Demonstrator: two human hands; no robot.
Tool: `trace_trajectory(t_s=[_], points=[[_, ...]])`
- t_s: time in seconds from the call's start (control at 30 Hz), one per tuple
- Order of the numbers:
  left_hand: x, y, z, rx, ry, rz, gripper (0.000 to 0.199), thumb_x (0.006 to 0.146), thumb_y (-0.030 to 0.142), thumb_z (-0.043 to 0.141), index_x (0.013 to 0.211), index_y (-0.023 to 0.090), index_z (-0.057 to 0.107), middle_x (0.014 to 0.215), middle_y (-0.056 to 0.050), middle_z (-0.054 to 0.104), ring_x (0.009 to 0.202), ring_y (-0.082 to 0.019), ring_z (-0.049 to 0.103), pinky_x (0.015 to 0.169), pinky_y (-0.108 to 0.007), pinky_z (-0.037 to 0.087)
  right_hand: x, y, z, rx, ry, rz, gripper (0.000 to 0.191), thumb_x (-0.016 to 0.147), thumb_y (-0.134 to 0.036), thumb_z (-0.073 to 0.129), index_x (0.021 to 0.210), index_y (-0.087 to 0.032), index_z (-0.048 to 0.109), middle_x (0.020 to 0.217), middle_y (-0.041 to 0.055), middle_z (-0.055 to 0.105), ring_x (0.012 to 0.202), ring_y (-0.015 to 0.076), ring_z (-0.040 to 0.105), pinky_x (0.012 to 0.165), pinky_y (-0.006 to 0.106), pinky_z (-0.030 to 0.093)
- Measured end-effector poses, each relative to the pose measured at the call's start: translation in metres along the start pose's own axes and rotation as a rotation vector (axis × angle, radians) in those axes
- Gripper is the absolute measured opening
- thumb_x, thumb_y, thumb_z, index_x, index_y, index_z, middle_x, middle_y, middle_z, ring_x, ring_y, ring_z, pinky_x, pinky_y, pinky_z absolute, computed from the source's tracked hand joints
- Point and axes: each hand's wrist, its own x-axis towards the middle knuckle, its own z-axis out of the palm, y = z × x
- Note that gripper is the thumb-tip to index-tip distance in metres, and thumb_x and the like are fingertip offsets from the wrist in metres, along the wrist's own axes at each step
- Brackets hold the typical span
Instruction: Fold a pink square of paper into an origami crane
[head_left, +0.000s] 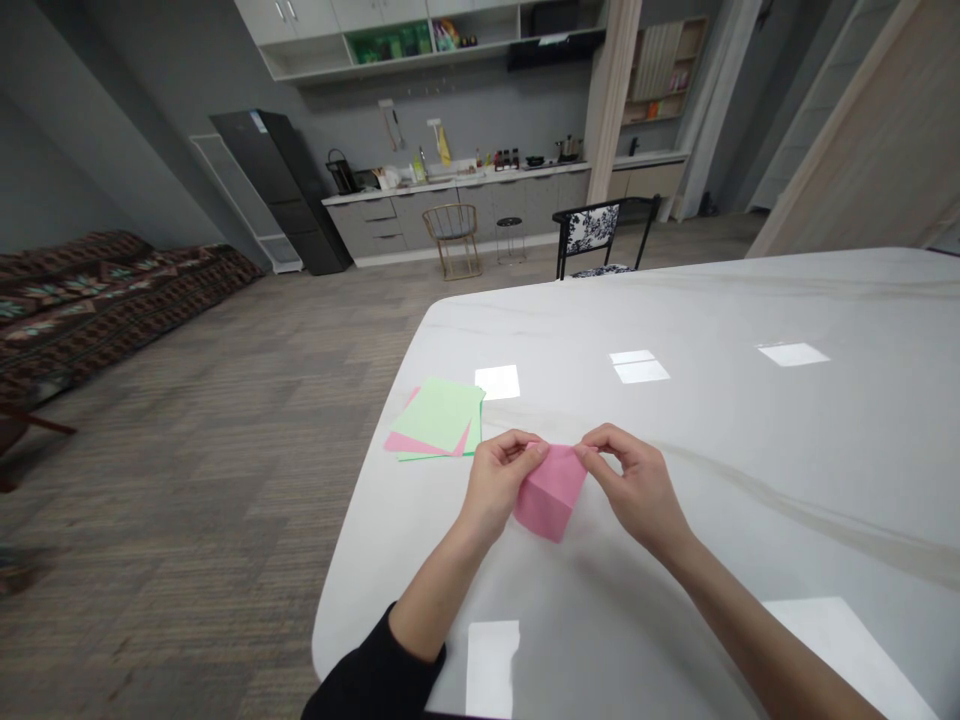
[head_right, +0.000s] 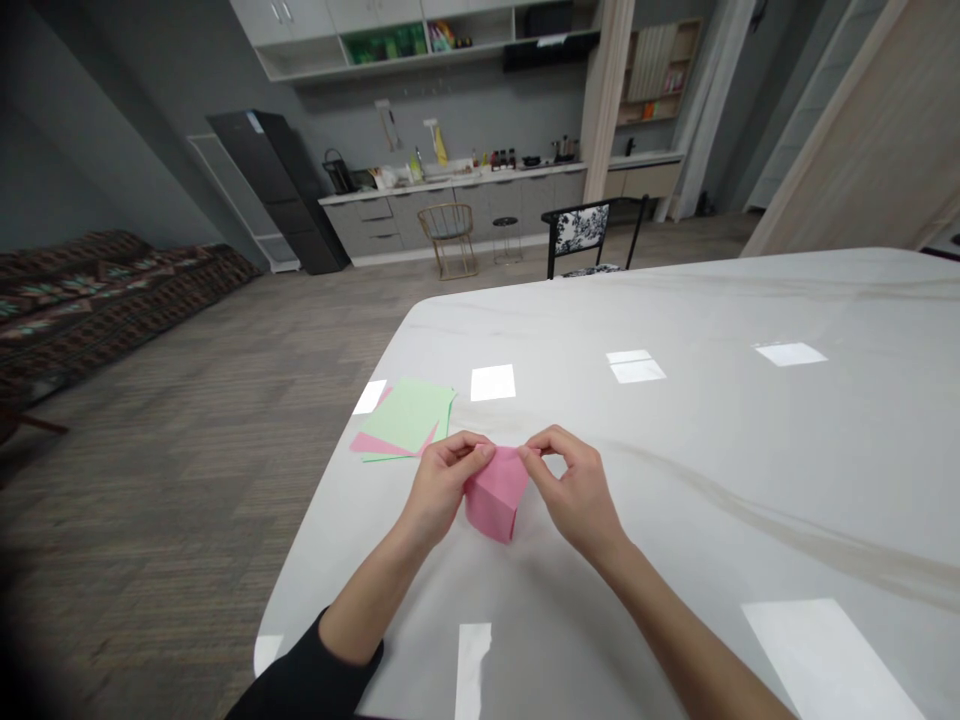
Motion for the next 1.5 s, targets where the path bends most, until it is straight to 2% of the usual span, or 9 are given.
trace_trajectory(t_s=[0.23,0.53,0.77,0.9,1.03,1.17,1.33,1.5], points=[[-0.005,0.004,0.004,0.096,-0.017,0.038,0.018,0.076,0.031,0.073,0.077,0.013,0.069,0.073,-0.005,0.066,0.067,-0.013,0.056,0.063,-0.024,0.042,-0.002,0.001,0.003,0.057,-0.042,0.059,0.012,0.086,-0.026,0.060,0.075,-0.021,0.063,0.074,-0.0012,0.062,0.073,0.0155,0.055,0.069,0.027,0.042],[-0.007,0.005,0.009,0.068,-0.049,0.039,0.013,0.074,0.027,0.073,0.069,0.015,0.070,0.070,-0.003,0.063,0.068,-0.014,0.056,0.064,-0.026,0.040,-0.003,0.000,0.007,0.119,-0.048,0.087,0.015,0.084,-0.026,0.062,0.070,-0.020,0.061,0.070,-0.0008,0.060,0.067,0.0153,0.054,0.063,0.027,0.040],[-0.004,0.002,0.001,0.001,0.002,-0.012,0.012,0.072,0.024,0.074,0.063,0.015,0.071,0.067,-0.002,0.060,0.067,-0.013,0.051,0.064,-0.027,0.038,0.003,0.007,0.001,0.190,0.032,0.128,0.017,0.081,-0.029,0.065,0.068,-0.019,0.061,0.066,-0.0010,0.059,0.066,0.0150,0.053,0.063,0.027,0.040],[-0.002,0.005,0.001,0.017,0.029,-0.031,0.010,0.072,0.024,0.073,0.067,0.015,0.074,0.068,-0.003,0.062,0.068,-0.014,0.051,0.064,-0.027,0.037,0.007,0.012,-0.003,0.221,0.105,0.167,0.016,0.079,-0.031,0.068,0.069,-0.019,0.063,0.069,-0.0002,0.061,0.067,0.0148,0.053,0.065,0.028,0.041],[-0.001,0.006,0.001,0.074,0.017,-0.036,0.015,0.075,0.028,0.070,0.073,0.014,0.076,0.066,-0.003,0.060,0.060,-0.010,0.043,0.057,-0.025,0.032,0.008,0.015,-0.004,0.220,0.154,0.180,0.017,0.080,-0.033,0.068,0.071,-0.019,0.063,0.069,-0.0005,0.060,0.066,0.0141,0.051,0.064,0.027,0.040],[-0.001,0.004,0.001,0.113,-0.009,-0.024,0.019,0.073,0.032,0.073,0.071,0.012,0.073,0.058,-0.001,0.057,0.054,-0.009,0.039,0.052,-0.025,0.030,0.007,0.012,-0.003,0.188,0.066,0.154,0.015,0.079,-0.033,0.068,0.074,-0.020,0.064,0.071,0.0001,0.061,0.069,0.0155,0.054,0.065,0.027,0.041],[-0.004,0.003,0.004,0.116,-0.081,-0.003,0.019,0.072,0.031,0.075,0.070,0.013,0.070,0.065,-0.004,0.062,0.060,-0.012,0.051,0.055,-0.024,0.037,0.004,0.002,-0.003,0.120,-0.133,0.189,0.018,0.080,-0.035,0.066,0.074,-0.019,0.067,0.074,0.0021,0.065,0.069,0.0174,0.057,0.063,0.028,0.043],[-0.006,0.007,0.004,0.182,-0.054,0.058,0.016,0.073,0.030,0.073,0.071,0.014,0.070,0.071,-0.005,0.063,0.065,-0.014,0.053,0.056,-0.025,0.040,0.003,0.002,-0.003,0.128,-0.145,0.223,0.019,0.078,-0.035,0.067,0.070,-0.018,0.064,0.067,0.0007,0.061,0.063,0.0158,0.053,0.056,0.027,0.040]])
